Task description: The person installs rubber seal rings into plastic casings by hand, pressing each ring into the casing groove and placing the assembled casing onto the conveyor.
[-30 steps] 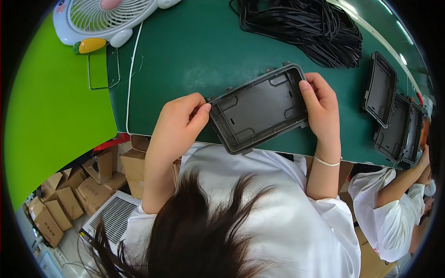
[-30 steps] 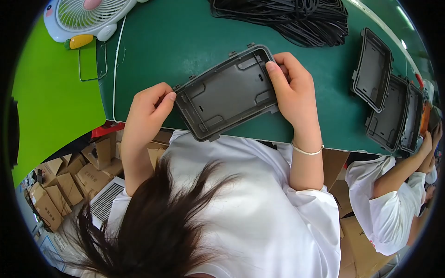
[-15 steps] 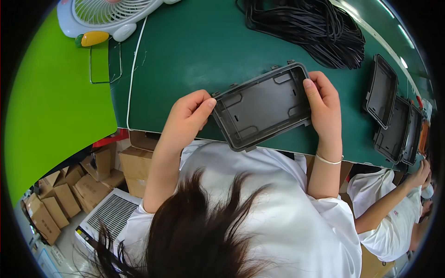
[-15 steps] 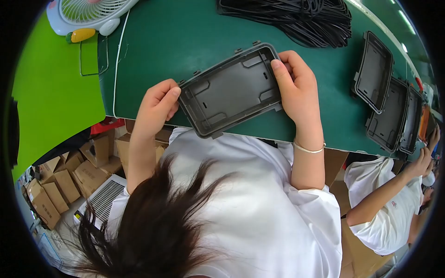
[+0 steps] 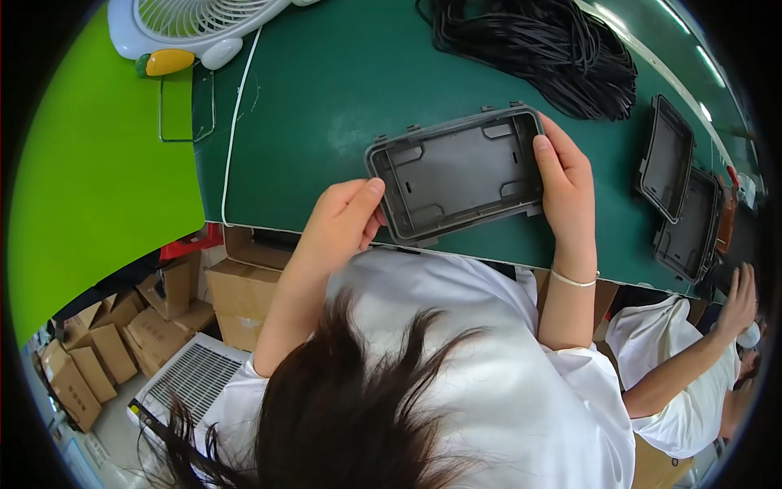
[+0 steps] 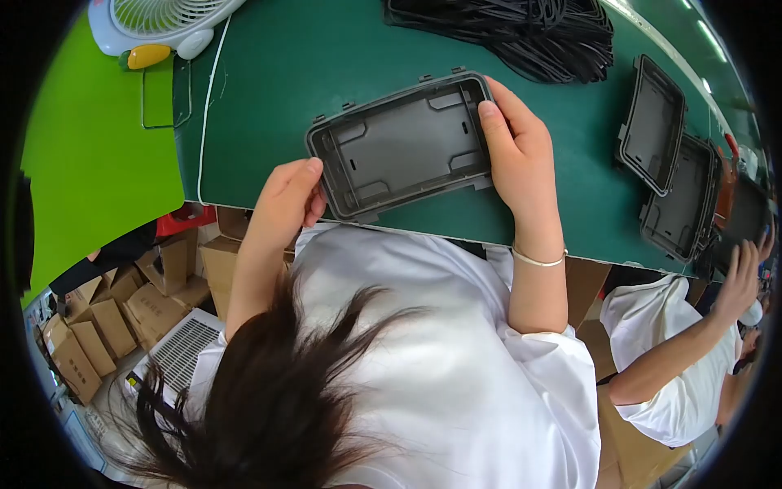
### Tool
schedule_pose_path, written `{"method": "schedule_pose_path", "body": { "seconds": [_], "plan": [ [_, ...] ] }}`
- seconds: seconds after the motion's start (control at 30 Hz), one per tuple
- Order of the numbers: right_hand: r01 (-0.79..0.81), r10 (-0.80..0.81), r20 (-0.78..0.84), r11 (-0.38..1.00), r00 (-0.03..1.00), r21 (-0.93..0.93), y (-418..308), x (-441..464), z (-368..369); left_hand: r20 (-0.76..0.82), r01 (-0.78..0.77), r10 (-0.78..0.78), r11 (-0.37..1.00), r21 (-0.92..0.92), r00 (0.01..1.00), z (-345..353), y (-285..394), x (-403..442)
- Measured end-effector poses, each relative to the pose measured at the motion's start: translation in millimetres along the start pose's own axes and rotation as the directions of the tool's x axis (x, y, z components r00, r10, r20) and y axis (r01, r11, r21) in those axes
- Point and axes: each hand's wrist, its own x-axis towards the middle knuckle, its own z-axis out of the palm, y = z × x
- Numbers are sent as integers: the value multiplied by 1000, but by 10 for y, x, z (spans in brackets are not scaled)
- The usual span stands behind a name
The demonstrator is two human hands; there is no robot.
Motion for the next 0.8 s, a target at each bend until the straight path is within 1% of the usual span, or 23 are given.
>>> {"method": "schedule_pose_path", "body": {
  "seconds": [0.03,0.13,0.23,0.33,0.37,0.4,0.47,0.5,0.57,0.67,0.7,0.77,0.8],
  "plan": [
    [0,0,0,1000,1000,11,-3,3,4,14,33,-32,999,-24,999,-22,11,22],
    [3,-3,-2,1000,1000,24,-19,13,20,109,62,-54,995,-75,993,-95,31,80],
    [4,-4,-19,1000,1000,-17,-30,7,35,17,7,-9,995,95,1000,-29,51,-8],
    [3,-7,-44,997,999,-79,-32,1,38,93,158,-199,930,331,976,13,181,-112],
    [9,-13,-44,995,999,-99,-26,7,38,96,132,-169,941,310,981,13,153,-105],
    [15,-20,-42,993,999,-119,-25,9,43,63,129,-152,950,283,986,17,156,-103],
    [49,-57,-33,975,998,-218,-86,-14,58,-6,118,-119,967,228,993,28,170,-101],
    [67,-77,-29,962,997,-266,-109,-20,63,-2,84,-86,969,231,996,28,150,-99],
    [112,-137,-56,940,989,-321,-97,-28,74,13,14,-17,971,239,1000,31,84,-85],
    [232,-277,-44,872,960,-430,-99,-81,76,-30,26,-20,978,207,999,28,71,-55],
    [283,-333,-26,837,943,-468,-114,-109,79,-79,13,2,982,190,997,17,72,-34],
    [107,-138,-64,928,988,-357,-176,-222,54,-180,-15,43,988,156,983,-8,70,32],
    [57,-71,-27,935,997,-349,-214,-302,18,-218,-69,92,991,110,972,-36,66,83]
  ]
}}
